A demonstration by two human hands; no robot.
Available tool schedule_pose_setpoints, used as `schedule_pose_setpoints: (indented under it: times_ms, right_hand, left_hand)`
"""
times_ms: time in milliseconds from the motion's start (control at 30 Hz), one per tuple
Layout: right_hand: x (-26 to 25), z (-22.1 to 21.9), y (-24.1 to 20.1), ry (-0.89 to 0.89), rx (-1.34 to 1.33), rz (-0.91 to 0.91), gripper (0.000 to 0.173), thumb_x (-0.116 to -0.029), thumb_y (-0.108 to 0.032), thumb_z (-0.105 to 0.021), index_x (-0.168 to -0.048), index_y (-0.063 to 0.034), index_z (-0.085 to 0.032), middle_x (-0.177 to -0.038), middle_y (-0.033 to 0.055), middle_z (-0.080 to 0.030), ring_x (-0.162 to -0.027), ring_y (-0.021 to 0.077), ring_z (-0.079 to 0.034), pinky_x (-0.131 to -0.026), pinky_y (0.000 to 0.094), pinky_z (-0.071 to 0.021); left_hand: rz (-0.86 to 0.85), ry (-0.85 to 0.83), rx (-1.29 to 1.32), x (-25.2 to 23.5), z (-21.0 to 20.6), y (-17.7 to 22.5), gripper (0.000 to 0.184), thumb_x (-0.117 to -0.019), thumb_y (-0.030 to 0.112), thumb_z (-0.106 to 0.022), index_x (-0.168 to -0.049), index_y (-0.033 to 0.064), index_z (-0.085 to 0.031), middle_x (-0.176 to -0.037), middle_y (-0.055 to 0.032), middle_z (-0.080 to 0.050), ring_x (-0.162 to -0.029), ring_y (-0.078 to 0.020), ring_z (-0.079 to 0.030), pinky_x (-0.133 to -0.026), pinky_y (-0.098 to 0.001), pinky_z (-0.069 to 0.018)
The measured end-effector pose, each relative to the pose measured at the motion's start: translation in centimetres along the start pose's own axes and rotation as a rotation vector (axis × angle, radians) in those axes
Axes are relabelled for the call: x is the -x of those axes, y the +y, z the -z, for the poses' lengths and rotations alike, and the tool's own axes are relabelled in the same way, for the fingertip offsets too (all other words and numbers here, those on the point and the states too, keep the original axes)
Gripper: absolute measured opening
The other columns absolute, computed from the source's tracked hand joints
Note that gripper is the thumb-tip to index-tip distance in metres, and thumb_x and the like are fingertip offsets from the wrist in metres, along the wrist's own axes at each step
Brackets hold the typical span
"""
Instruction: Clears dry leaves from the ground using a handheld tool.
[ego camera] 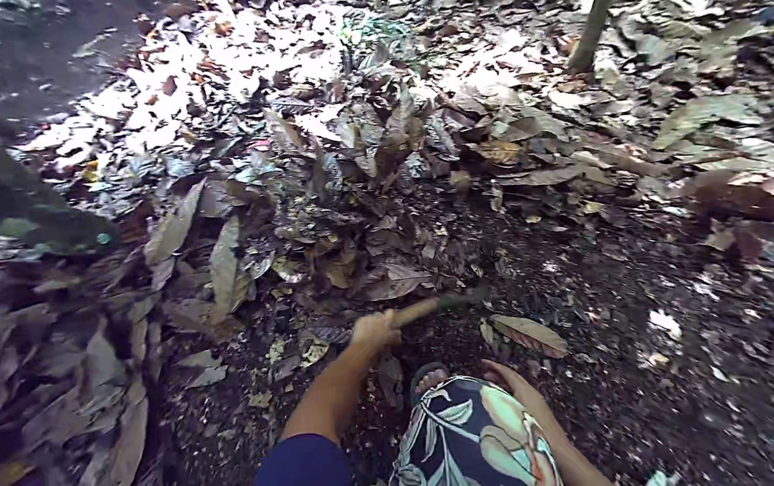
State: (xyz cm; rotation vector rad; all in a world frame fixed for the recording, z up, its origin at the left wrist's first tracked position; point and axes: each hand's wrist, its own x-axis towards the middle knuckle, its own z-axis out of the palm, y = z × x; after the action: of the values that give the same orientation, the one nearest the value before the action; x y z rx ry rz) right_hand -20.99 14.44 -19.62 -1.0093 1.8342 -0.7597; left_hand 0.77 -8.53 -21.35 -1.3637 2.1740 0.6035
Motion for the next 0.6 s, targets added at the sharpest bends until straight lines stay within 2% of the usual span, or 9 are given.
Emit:
schedule_pose_setpoints:
  times_ms: [67, 200, 333, 400, 433, 467, 500, 533, 600]
  right_hand:
    - [-0.5, -0.1, -0.4, -0.025, -0.015, 0.0, 0.045, -0.1015, -0.017, -0.057, -0.144, -0.0043, -0.056, -0.128, 0.0176, -0.067, -0.111, 0.0263, -0.068, -0.098, 0.045, -0.0543]
    - [-1.1, -0.3, -2.4, -0.119, -0.014, 0.04, 0.043, -0.1019, -0.015, -0.056, -0.144, -0.0037, -0.056, -0.124, 0.0173, -0.069, -0.108, 0.0248, -0.069, -0.097, 0.0444, -0.0545]
    - [-1.0, 0.0, -3.9, -0.12, -0.052, 0.099, 0.044, -0.1006, -0.019, -0.055, -0.143, -0.0072, -0.058, -0.118, 0.0107, -0.072, -0.1, 0.0172, -0.07, -0.092, 0.0382, -0.0568]
    - [-0.6, 0.6, -4.3, -0.08, -0.08, 0.136, 0.045, -0.099, -0.022, -0.056, -0.141, -0.008, -0.059, -0.113, 0.0081, -0.073, -0.096, 0.0141, -0.071, -0.087, 0.0351, -0.0583]
    - [-0.4, 1.0, -4.5, -0.063, -0.091, 0.148, 0.046, -0.0983, -0.023, -0.056, -0.141, -0.0068, -0.058, -0.112, 0.0085, -0.073, -0.095, 0.0137, -0.071, -0.087, 0.0347, -0.0582]
    - [-0.1, 1.5, -4.5, -0.045, -0.106, 0.156, 0.047, -0.098, -0.022, -0.056, -0.141, -0.005, -0.058, -0.112, 0.01, -0.073, -0.094, 0.0141, -0.071, -0.086, 0.0345, -0.0582]
    - [0.1, 1.8, -4.4, -0.029, -0.115, 0.162, 0.047, -0.0981, -0.022, -0.055, -0.141, -0.0041, -0.057, -0.111, 0.0102, -0.073, -0.094, 0.0135, -0.071, -0.085, 0.0333, -0.0584]
    - [0.2, 2.0, -4.3, -0.009, -0.114, 0.165, 0.047, -0.0974, -0.023, -0.055, -0.141, -0.0044, -0.058, -0.11, 0.0092, -0.073, -0.092, 0.0118, -0.071, -0.083, 0.0316, -0.0588]
    - [0.3, 2.3, -4.3, 0.002, -0.112, 0.169, 0.047, -0.0977, -0.022, -0.055, -0.141, -0.004, -0.057, -0.11, 0.0096, -0.072, -0.091, 0.01, -0.07, -0.083, 0.0291, -0.0581]
  left_hand:
    - [0.206, 0.07, 0.07, 1.9, 2.4, -7.1, 0.068, -0.1016, 0.055, -0.055, -0.151, 0.009, -0.046, -0.132, -0.0265, -0.065, -0.12, -0.0466, -0.064, -0.098, -0.0672, -0.0505]
    - [0.564, 0.165, 0.14, 7.4, 6.0, -19.1, 0.07, -0.1005, 0.052, -0.058, -0.15, 0.0048, -0.045, -0.133, -0.0296, -0.063, -0.122, -0.0502, -0.062, -0.099, -0.0715, -0.0475]
    - [0.83, 0.201, 0.22, 13.4, 7.9, -27.1, 0.069, -0.1007, 0.052, -0.058, -0.143, -0.0027, -0.053, -0.139, -0.032, -0.058, -0.13, -0.0499, -0.057, -0.104, -0.0708, -0.0446]
    - [0.902, 0.273, 0.336, 16.0, 8.8, -30.3, 0.069, -0.1033, 0.05, -0.055, -0.139, -0.009, -0.054, -0.141, -0.0352, -0.055, -0.134, -0.0504, -0.053, -0.108, -0.0691, -0.0412]
    - [0.913, 0.363, 0.443, 17.4, 9.1, -31.5, 0.068, -0.1057, 0.045, -0.052, -0.142, -0.0124, -0.049, -0.143, -0.0381, -0.051, -0.135, -0.0514, -0.051, -0.11, -0.0677, -0.0398]
    - [0.917, 0.47, 0.567, 18.5, 9.4, -32.2, 0.067, -0.1084, 0.041, -0.048, -0.149, -0.0116, -0.039, -0.146, -0.0391, -0.046, -0.134, -0.0512, -0.05, -0.11, -0.0661, -0.0397]
    - [0.931, 0.552, 0.668, 19.4, 9.7, -32.7, 0.063, -0.111, 0.039, -0.041, -0.154, -0.0066, -0.035, -0.148, -0.0369, -0.046, -0.132, -0.0485, -0.053, -0.109, -0.0639, -0.0423]
    - [0.986, 0.627, 0.761, 20.3, 10.2, -32.5, 0.062, -0.112, 0.042, -0.035, -0.152, -0.0047, -0.038, -0.143, -0.0337, -0.051, -0.122, -0.0432, -0.06, -0.103, -0.0587, -0.0475]
    - [1.044, 0.685, 0.859, 21.7, 11.1, -31.5, 0.067, -0.112, 0.047, -0.029, -0.145, -0.0083, -0.046, -0.135, -0.0322, -0.057, -0.114, -0.0401, -0.064, -0.1, -0.0558, -0.0489]
